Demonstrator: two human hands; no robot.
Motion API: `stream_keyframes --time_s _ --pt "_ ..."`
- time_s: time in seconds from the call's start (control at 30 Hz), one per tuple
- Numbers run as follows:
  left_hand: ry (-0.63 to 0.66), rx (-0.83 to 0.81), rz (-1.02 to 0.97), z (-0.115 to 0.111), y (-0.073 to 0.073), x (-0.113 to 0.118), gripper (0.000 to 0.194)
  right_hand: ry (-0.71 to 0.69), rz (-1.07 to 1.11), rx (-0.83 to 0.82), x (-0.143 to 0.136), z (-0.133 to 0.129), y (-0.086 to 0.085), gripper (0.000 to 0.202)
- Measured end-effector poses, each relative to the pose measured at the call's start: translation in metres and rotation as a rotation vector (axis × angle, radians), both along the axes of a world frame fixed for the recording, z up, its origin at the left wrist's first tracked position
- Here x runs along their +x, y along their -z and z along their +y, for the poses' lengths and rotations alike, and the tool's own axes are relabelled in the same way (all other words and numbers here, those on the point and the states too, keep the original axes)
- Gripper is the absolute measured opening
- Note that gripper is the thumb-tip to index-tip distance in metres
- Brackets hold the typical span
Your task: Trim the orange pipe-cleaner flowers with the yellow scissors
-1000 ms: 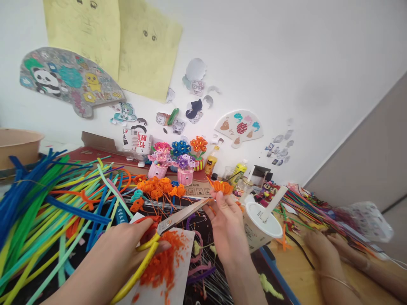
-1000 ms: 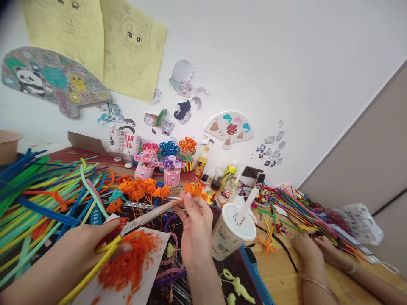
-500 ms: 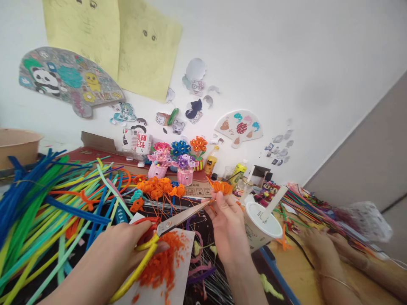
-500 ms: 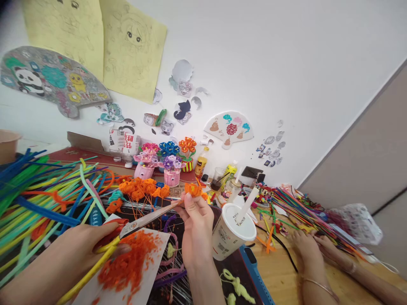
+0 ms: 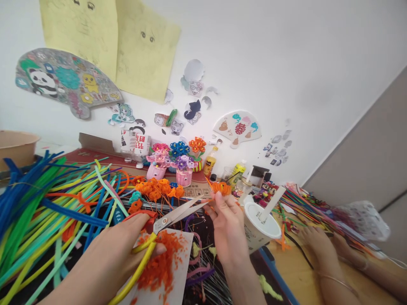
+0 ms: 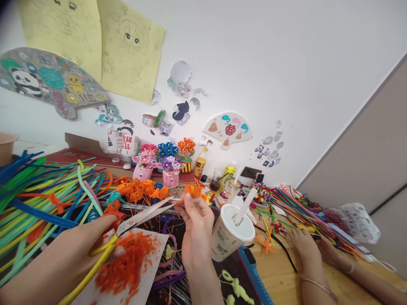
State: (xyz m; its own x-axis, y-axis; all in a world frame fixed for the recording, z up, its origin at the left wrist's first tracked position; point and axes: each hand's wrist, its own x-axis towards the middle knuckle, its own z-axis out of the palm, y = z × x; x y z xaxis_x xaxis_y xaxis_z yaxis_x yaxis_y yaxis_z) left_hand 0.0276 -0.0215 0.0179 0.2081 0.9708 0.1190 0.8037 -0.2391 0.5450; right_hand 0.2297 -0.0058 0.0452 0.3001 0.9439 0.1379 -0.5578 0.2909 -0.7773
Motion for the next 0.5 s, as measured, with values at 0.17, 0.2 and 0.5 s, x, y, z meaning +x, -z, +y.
stream_keyframes --time_s 0.17,0.2,0.5 --pt "0.026 -0.074 0.081 0.0004 -0.0017 0.0054 0.022 -0.015 0.03 -0.021 -0.0017 -0.0004 0.0003 0.022" --pt "0.027 -0.071 0.084 0.0006 -0.001 0.0055 0.022 -0.019 0.038 -0.022 -0.0021 -0.0005 0.0003 0.022" --pt "0.047 -0.068 0.109 0.0004 -0.0012 0.0053 0.029 -0.043 0.037 -0.01 -0.0037 -0.0023 -0.0012 0.02"
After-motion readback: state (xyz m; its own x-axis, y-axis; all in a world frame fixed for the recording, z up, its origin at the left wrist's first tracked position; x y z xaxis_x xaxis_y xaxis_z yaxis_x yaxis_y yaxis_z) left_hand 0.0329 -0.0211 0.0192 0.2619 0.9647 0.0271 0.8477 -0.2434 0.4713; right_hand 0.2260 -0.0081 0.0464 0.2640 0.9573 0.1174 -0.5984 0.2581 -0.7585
